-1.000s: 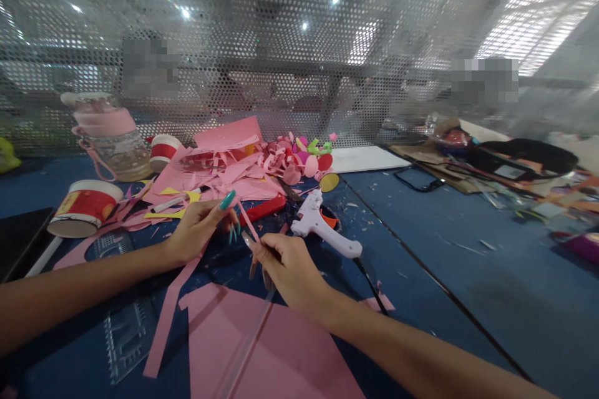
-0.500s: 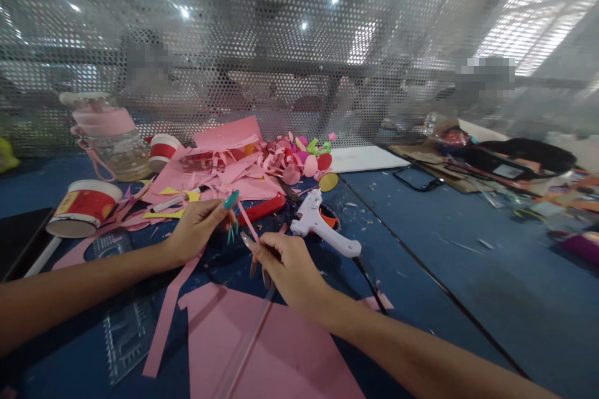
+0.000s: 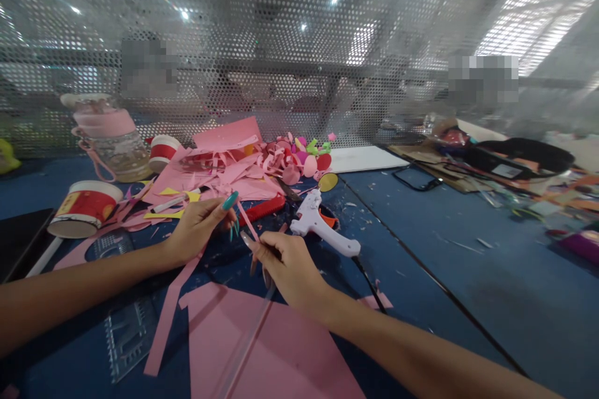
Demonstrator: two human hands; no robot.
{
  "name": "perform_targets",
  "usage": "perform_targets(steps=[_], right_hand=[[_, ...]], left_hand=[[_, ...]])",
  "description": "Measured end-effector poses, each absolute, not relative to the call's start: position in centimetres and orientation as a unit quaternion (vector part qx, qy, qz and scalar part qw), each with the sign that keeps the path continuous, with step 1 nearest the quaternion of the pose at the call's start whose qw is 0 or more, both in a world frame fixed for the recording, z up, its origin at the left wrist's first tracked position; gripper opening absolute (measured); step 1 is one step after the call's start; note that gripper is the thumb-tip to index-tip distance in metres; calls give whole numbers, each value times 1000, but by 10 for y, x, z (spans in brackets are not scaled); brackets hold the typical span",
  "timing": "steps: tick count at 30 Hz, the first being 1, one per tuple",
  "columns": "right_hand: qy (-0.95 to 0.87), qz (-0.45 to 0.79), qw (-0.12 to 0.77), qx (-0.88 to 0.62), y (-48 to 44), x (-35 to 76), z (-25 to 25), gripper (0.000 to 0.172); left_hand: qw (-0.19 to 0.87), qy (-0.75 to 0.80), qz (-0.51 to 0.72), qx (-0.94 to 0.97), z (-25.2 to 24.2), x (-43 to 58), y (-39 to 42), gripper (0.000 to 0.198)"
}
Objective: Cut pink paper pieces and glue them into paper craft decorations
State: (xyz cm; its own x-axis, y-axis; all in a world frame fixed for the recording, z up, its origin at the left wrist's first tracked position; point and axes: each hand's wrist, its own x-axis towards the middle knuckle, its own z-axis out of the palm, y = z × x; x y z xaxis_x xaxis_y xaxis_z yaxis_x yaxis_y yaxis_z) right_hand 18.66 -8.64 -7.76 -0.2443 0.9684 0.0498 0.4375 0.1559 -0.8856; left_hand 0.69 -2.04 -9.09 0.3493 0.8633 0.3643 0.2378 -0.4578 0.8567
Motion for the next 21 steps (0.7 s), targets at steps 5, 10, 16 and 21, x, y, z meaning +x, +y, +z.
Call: perform_targets(steps=[5,10,16,21], right_hand=[[-676,391,352,-515,-86,187,-79,36],[-673,381,370,-515,-88,186,-77,41],[-674,384,375,-508,-88,187,-76,43],[-682,383,370,-502,-88,187,-76,42]], left_hand=[[349,368,442,739,-91,8,-20,37],[289,307,507,752,-92,9,-15,23],[342,211,535,743,-92,8,-14,23],[361,209,545,727,-90,8,-16,20]])
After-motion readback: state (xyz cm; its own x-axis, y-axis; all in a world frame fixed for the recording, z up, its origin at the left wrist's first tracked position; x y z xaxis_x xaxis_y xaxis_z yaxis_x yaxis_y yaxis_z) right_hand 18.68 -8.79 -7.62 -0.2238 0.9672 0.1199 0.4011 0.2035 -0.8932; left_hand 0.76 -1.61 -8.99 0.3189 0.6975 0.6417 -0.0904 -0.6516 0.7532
